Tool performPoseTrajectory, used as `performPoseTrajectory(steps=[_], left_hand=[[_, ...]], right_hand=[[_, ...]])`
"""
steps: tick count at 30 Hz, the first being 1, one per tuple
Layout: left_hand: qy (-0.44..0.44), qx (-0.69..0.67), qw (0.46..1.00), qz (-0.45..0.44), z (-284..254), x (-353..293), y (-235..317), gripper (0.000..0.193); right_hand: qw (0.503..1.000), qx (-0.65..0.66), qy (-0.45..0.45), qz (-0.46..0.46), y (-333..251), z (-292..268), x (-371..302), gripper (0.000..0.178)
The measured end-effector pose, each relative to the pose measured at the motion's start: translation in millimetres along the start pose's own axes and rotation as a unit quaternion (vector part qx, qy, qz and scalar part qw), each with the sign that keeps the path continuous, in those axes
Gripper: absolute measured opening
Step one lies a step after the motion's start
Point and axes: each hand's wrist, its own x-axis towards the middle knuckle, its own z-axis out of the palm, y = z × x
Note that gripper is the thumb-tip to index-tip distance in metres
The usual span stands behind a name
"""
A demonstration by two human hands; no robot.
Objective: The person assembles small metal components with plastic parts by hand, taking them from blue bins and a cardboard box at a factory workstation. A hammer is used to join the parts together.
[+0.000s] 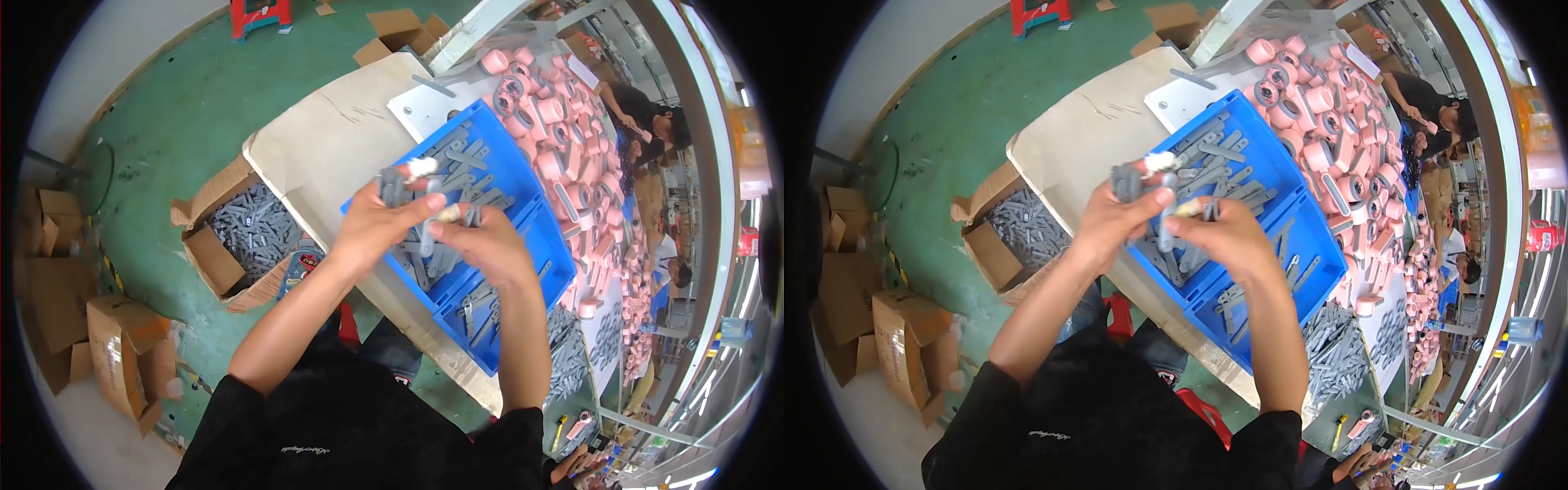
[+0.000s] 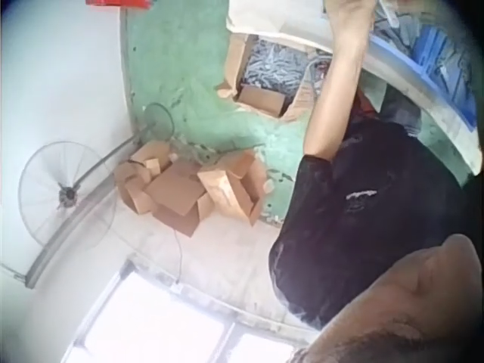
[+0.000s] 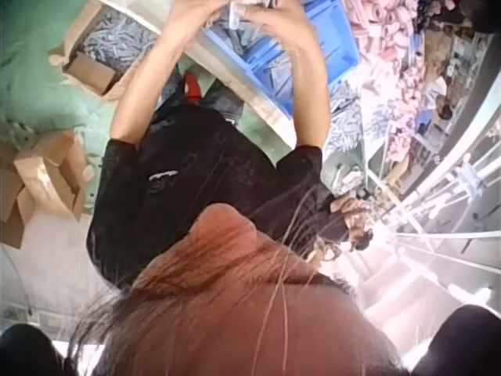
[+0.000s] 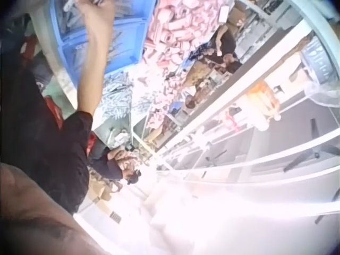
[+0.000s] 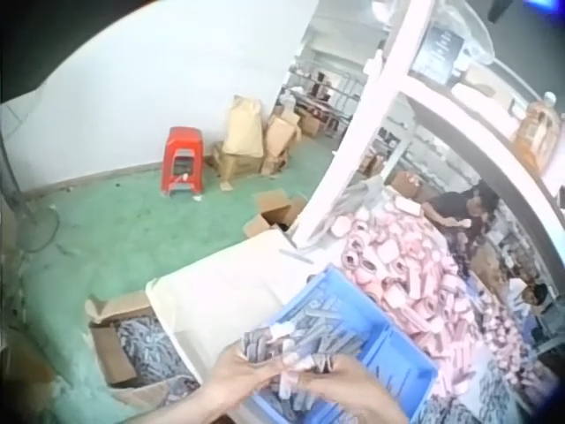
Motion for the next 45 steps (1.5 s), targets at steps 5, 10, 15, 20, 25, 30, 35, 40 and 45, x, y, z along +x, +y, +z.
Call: performPoseTrajectory(steps=[5, 10, 15, 20, 25, 30, 35, 40, 45], left_hand=[[-0.048, -0.119, 0.991, -0.038, -9.6, 12.1, 1.0, 0.034], [-0.06, -0.144, 0.988, -0.002, -43.1, 7.9, 6.3, 0.025], [-0.024, -0.172, 0.984, -0.036, -42.9, -4.2, 7.6, 0.025], [-0.065, -0.074, 0.995, -0.016, -36.6, -10.4, 7.5, 0.024], [-0.147, 0.081, 0.984, 0.058, 2.4, -13.0, 4.0, 0.04], [-0.119, 0.161, 0.977, 0.077, 14.8, -8.2, 0.6, 0.043], [-0.131, 0.151, 0.978, 0.061, 16.2, -7.7, 2.4, 0.042], [-0.14, 0.125, 0.981, 0.056, 15.8, 0.8, -10.2, 0.041], [-0.128, 0.163, 0.978, 0.025, 23.2, 4.6, -2.2, 0.036]], right_hand=[[0.998, 0.053, -0.01, -0.011, -2.9, -16.5, -8.2, 0.034], [0.991, 0.132, -0.027, -0.008, 9.3, -42.5, 1.9, 0.051], [0.976, 0.205, -0.061, -0.033, 21.7, -40.2, 15.2, 0.054], [0.922, 0.353, -0.159, -0.021, 21.2, -26.8, 12.8, 0.066], [0.912, 0.36, -0.189, -0.044, 16.1, -5.7, -1.9, 0.064], [0.893, 0.394, -0.193, -0.098, 29.4, 5.3, 2.0, 0.087], [0.839, 0.504, -0.192, -0.066, 17.6, 8.9, -2.0, 0.087], [0.827, 0.527, -0.187, -0.05, 31.7, 2.4, 3.9, 0.082], [0.828, 0.516, -0.212, -0.067, 34.7, -1.9, 1.1, 0.074]])
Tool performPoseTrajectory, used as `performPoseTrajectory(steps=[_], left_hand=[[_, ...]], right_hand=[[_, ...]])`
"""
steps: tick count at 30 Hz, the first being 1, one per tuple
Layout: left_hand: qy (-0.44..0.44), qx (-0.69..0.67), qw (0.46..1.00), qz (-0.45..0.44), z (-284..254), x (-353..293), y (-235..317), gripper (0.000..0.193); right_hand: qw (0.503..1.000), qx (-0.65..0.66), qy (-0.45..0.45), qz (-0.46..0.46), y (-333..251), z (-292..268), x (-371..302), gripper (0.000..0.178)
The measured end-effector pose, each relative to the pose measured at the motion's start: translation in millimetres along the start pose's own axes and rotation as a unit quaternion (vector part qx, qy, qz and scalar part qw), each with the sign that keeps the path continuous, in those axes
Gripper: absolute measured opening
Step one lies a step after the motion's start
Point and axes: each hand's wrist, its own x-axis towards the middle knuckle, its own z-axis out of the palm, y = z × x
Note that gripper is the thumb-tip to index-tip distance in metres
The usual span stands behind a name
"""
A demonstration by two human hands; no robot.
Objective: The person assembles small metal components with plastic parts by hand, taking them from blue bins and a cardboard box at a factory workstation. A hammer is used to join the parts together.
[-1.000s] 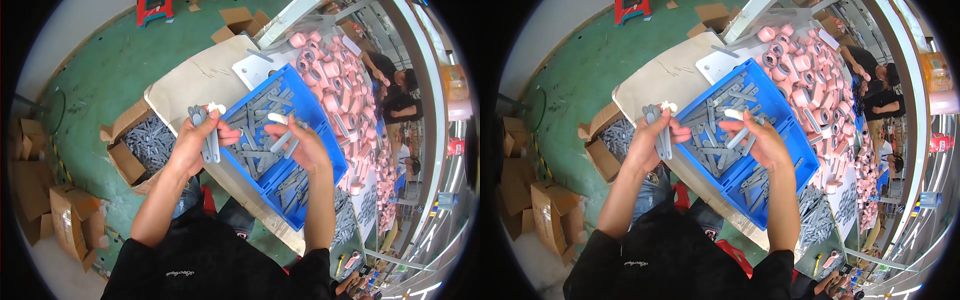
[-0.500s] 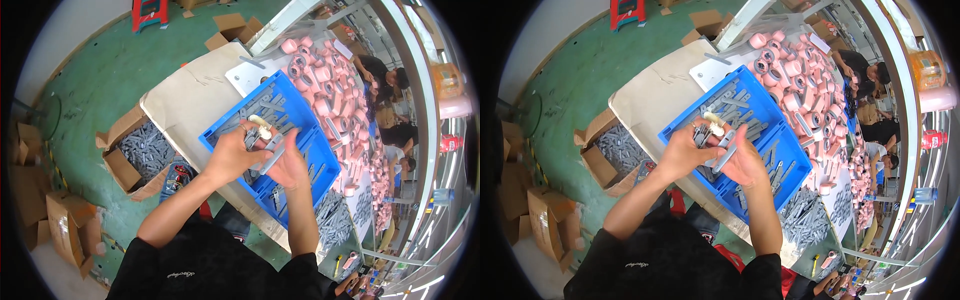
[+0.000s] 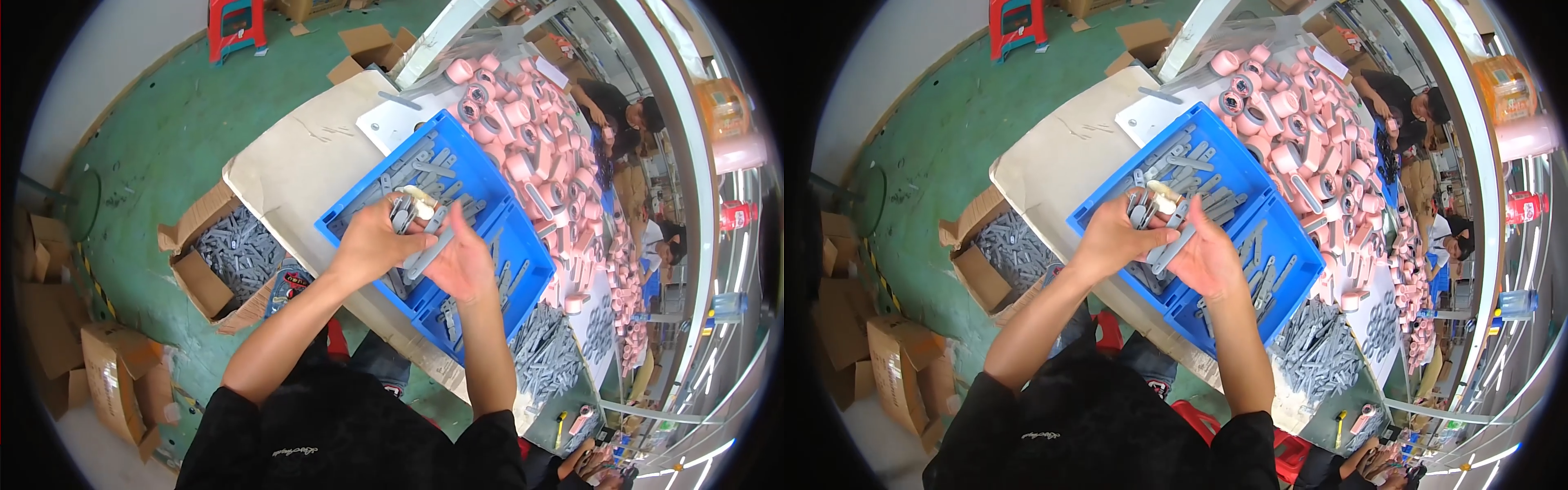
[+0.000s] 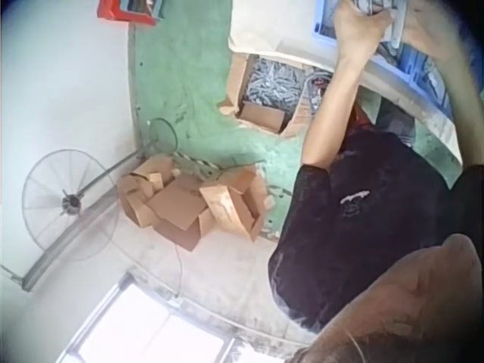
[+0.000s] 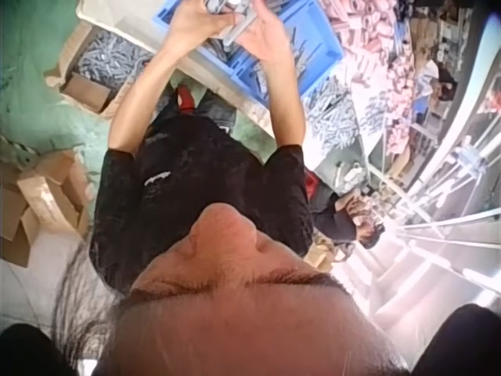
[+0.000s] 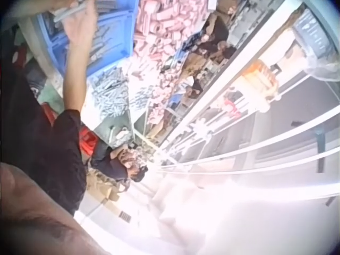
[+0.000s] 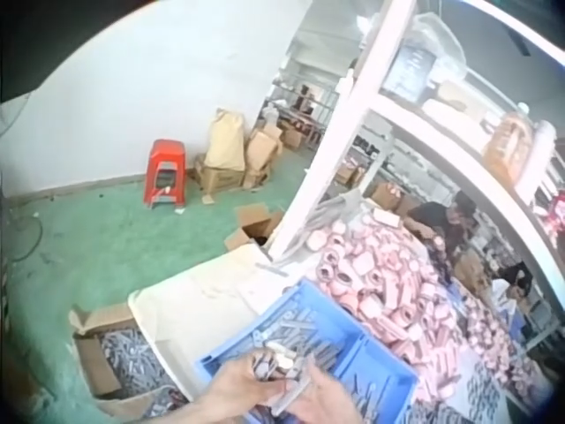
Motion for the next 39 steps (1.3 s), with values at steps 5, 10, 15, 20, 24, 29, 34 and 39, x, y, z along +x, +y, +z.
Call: performPoseTrajectory(steps=[5, 10, 15, 20, 24, 29, 34, 39], left_hand=[[-0.011, -0.027, 0.999, -0.039, -3.2, 6.8, 6.5, 0.03], [0.11, 0.238, 0.942, 0.21, 0.4, 24.4, -24.1, 0.043], [-0.106, 0.018, 0.994, 0.001, 4.7, 14.4, 3.4, 0.039], [-0.015, -0.159, 0.987, -0.035, -38.1, -2.5, 14.6, 0.018], [0.035, -0.329, 0.943, -0.036, -101.0, -24.8, -10.6, 0.024], [0.082, -0.363, 0.925, -0.072, -114.6, -45.4, -45.7, 0.029], [0.098, -0.338, 0.932, -0.087, -138.1, -67.2, -65.0, 0.026], [0.156, -0.3, 0.937, -0.093, -122.3, -66.5, -64.7, 0.012]], right_hand=[[0.995, -0.067, 0.055, -0.047, -9.5, -10.9, -10.9, 0.062], [0.987, -0.081, 0.085, -0.107, -24.5, -14.3, -26.9, 0.069], [0.982, -0.165, 0.06, -0.064, -19.2, 6.9, -19.9, 0.072], [0.8, -0.55, 0.172, -0.168, -26.1, 3.0, -8.5, 0.051], [0.615, -0.771, 0.129, -0.106, -3.9, -10.3, -1.8, 0.027], [0.496, -0.821, 0.175, -0.223, 42.0, -16.8, 21.6, 0.029], [0.433, -0.842, 0.221, -0.234, -5.6, -32.5, 25.3, 0.028], [0.419, -0.86, 0.001, -0.291, -6.2, -7.7, 26.1, 0.025]])
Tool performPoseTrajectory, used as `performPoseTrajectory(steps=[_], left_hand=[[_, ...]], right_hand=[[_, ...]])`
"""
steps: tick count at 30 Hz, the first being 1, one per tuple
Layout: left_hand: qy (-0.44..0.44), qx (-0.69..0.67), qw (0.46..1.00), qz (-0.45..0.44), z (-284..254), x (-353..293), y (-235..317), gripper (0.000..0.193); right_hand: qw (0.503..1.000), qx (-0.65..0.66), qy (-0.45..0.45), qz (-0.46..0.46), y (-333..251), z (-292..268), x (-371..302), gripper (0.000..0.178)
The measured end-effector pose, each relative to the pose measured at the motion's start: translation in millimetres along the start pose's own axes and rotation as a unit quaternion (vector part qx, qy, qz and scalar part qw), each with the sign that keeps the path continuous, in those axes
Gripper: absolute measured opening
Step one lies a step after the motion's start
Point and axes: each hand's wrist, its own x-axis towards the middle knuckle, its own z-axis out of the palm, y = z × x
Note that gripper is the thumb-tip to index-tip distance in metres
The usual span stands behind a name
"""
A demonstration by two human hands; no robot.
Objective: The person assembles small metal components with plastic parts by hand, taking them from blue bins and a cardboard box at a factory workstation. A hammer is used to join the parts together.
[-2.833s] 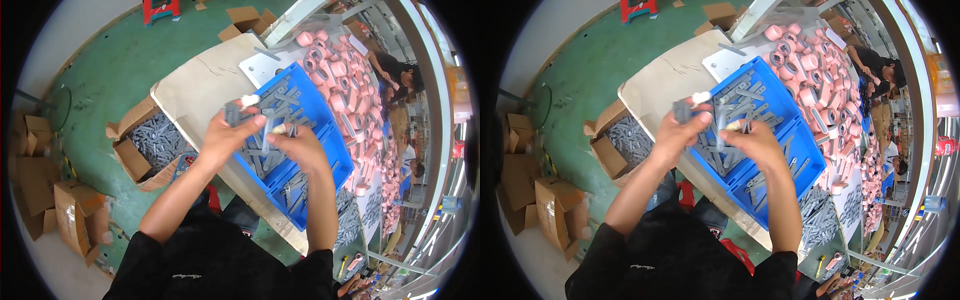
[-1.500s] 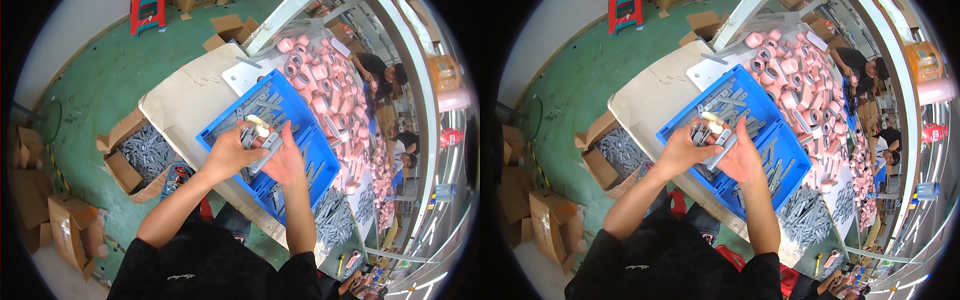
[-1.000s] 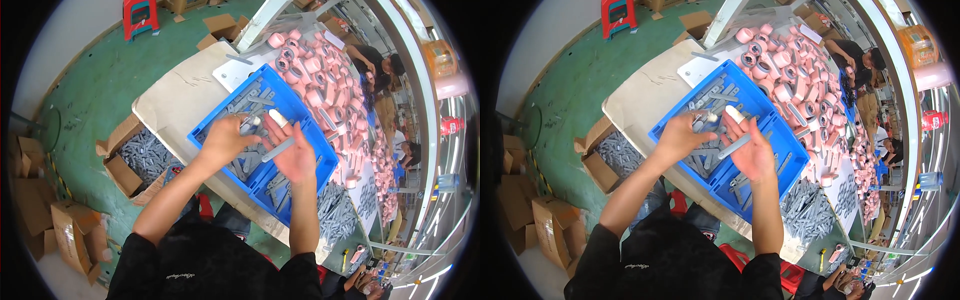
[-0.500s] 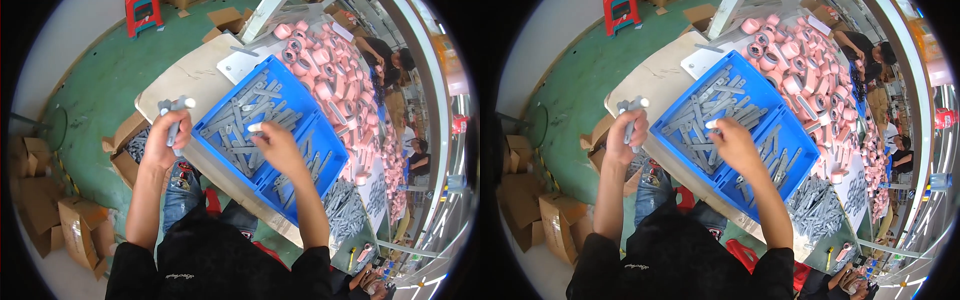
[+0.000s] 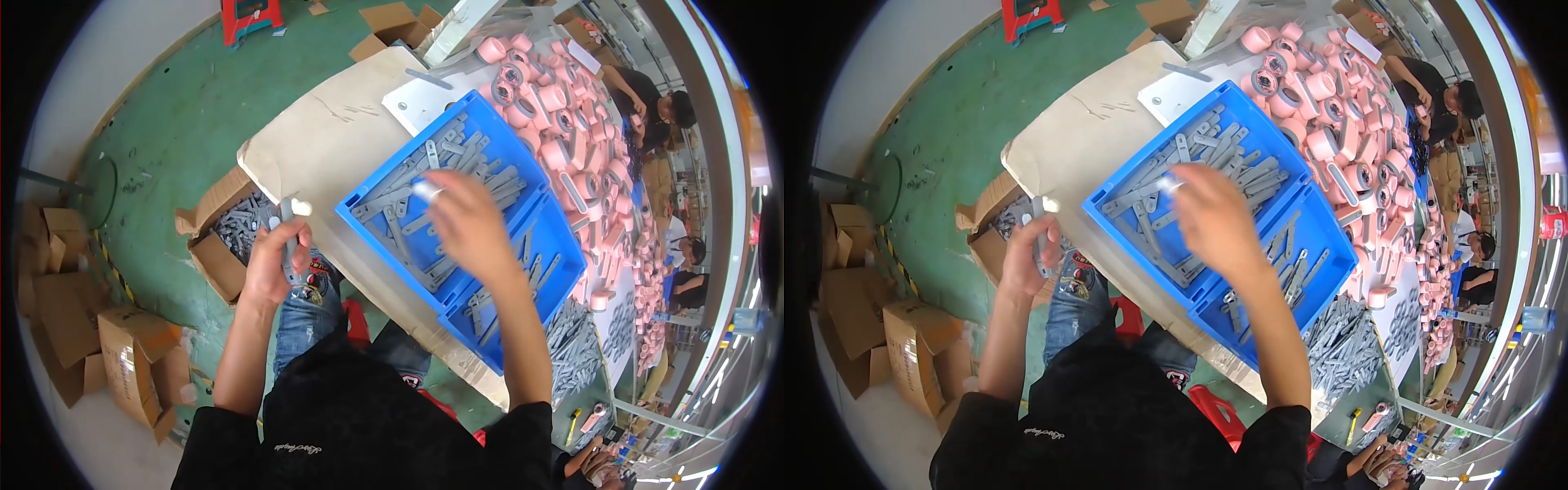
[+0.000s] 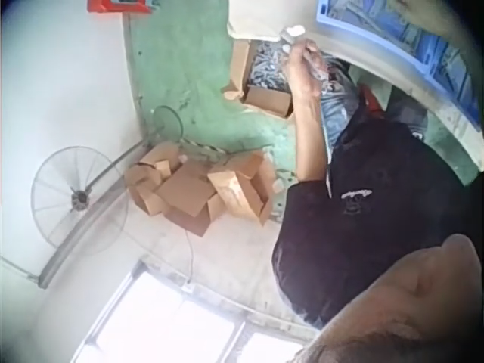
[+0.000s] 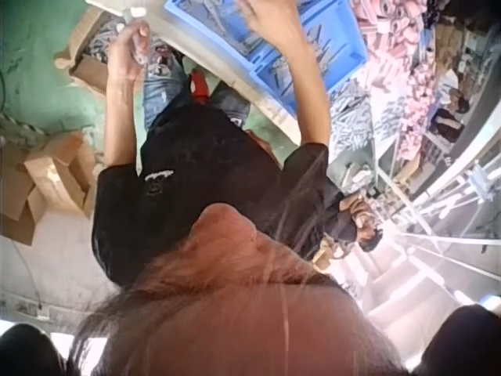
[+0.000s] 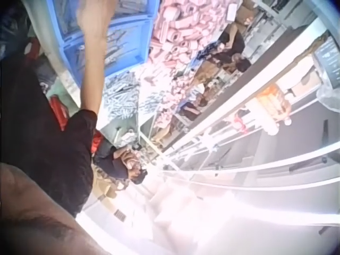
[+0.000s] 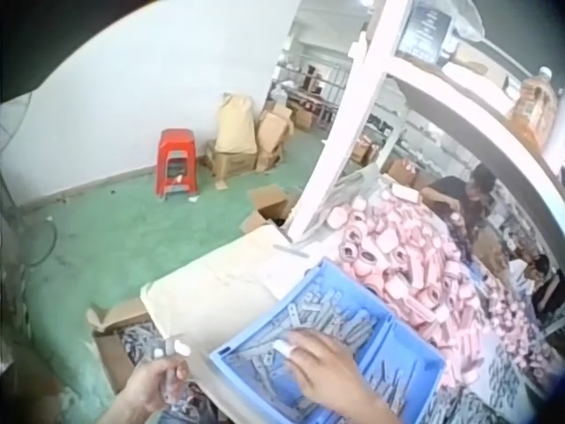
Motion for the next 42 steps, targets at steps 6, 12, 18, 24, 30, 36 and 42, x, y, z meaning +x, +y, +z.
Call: performPoseTrajectory(steps=[6, 12, 18, 24, 30, 36, 42], left_hand=[[0.017, 0.069, 0.997, 0.021, 29.9, -6.8, -1.7, 0.017], [-0.004, 0.14, 0.989, 0.045, 39.5, -3.0, -9.5, 0.023], [0.024, 0.182, 0.981, 0.06, 43.6, -1.7, -12.1, 0.025], [0.04, 0.161, 0.983, 0.081, 45.7, -5.3, -11.9, 0.022], [0.033, 0.161, 0.979, 0.118, 65.6, -1.3, 5.4, 0.02], [-0.091, 0.126, 0.979, 0.131, 118.6, 13.6, 4.8, 0.03], [-0.014, 0.079, 0.988, 0.128, 109.9, 21.6, 14.7, 0.028]], right_hand=[[0.992, 0.017, -0.108, -0.067, -3.0, 21.9, -3.1, 0.027], [0.995, -0.05, -0.085, -0.003, 28.2, -29.9, -19.2, 0.024], [0.995, -0.027, -0.063, -0.073, 14.1, -6.5, 18.4, 0.032], [0.991, -0.039, -0.077, -0.098, 22.8, 32.6, 28.1, 0.031], [0.994, 0.096, 0.02, 0.05, 22.8, 19.6, 22.5, 0.019], [0.814, 0.49, 0.015, 0.31, -30.6, -23.1, 23.4, 0.029], [0.953, 0.189, 0.002, 0.238, -17.5, -23.5, 0.9, 0.019]])
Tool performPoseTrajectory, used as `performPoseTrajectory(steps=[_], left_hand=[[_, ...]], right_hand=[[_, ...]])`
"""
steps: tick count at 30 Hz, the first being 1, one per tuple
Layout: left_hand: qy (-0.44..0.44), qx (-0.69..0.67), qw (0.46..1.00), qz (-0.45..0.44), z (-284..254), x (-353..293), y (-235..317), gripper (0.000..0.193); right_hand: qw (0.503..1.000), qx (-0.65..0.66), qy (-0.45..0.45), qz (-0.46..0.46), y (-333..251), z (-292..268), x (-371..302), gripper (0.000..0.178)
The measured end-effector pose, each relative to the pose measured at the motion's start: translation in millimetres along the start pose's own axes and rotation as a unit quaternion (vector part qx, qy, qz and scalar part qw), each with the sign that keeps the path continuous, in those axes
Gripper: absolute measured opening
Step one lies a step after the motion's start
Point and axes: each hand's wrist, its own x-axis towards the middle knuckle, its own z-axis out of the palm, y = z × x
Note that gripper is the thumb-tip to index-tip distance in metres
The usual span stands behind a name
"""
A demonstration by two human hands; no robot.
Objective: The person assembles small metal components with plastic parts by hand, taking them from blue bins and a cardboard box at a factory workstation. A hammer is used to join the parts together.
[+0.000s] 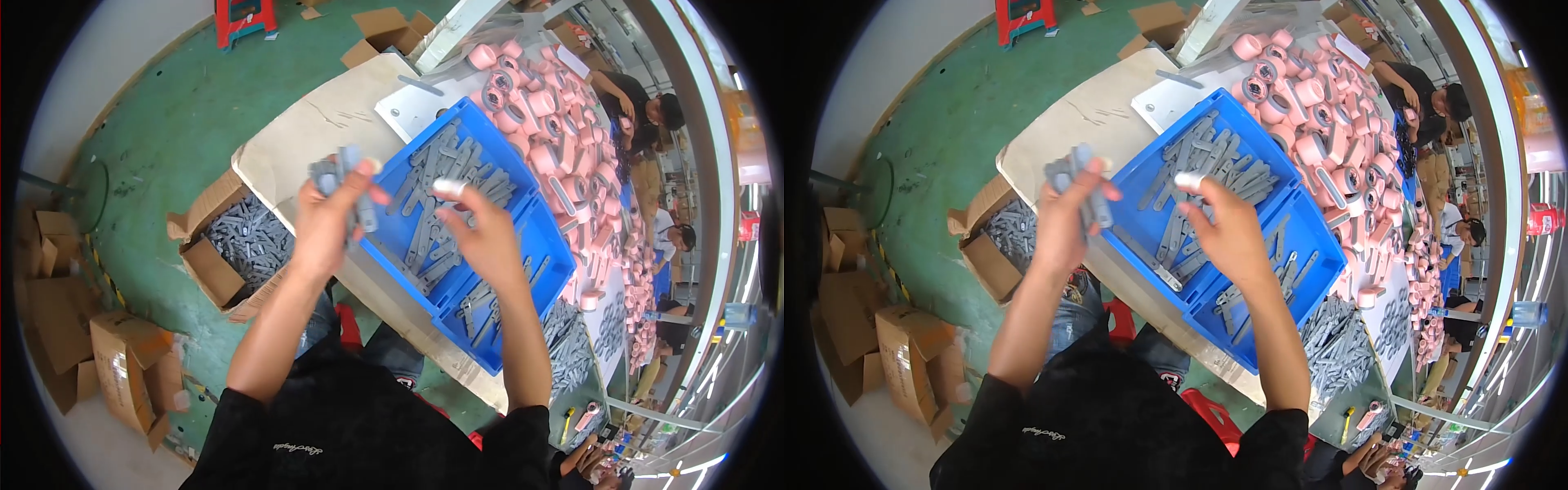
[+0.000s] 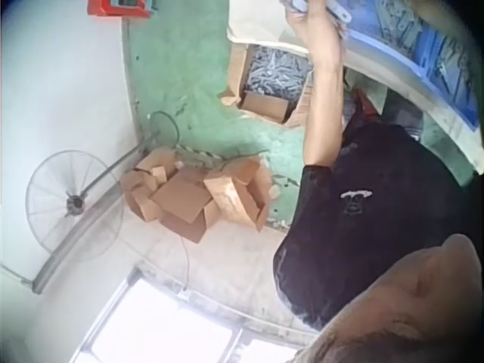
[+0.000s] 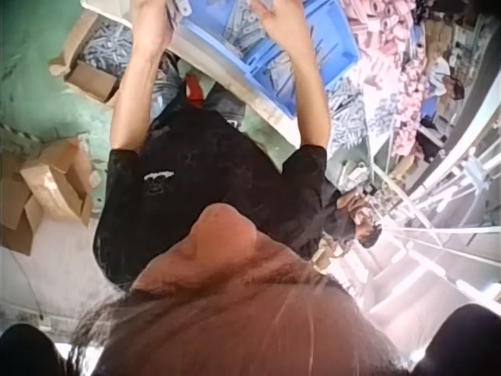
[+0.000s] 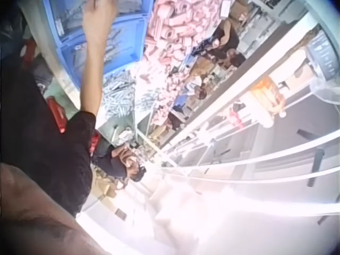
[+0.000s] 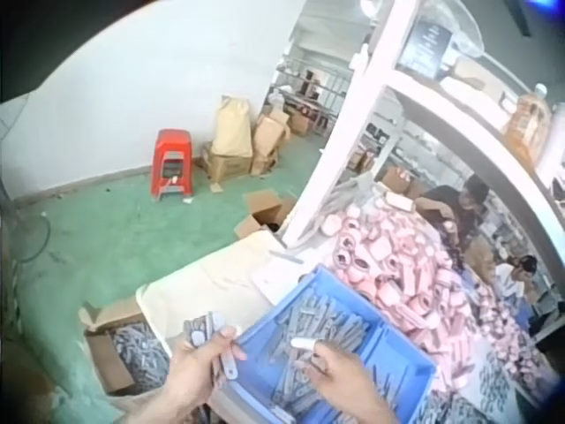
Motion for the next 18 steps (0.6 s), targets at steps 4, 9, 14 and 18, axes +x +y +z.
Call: performPoseTrajectory(steps=[4, 9, 14, 18], left_hand=[[0.019, -0.028, 0.999, -0.011, -30.5, -6.8, 4.8, 0.023], [0.007, -0.031, 0.999, -0.03, -50.7, -16.7, -3.7, 0.018], [-0.006, -0.022, 1.0, -0.015, -37.3, -22.2, -11.8, 0.018], [-0.028, 0.02, 0.999, 0.012, -25.4, -19.9, -8.7, 0.021]], right_hand=[[0.952, -0.246, 0.012, -0.181, 47.7, 2.8, -7.2, 0.012], [0.949, -0.281, 0.051, -0.136, 39.9, 17.5, -7.1, 0.026], [0.956, -0.279, 0.081, -0.038, 41.7, 42.2, -0.3, 0.035], [0.987, -0.116, 0.059, 0.089, 46.8, 26.3, 5.7, 0.029]])
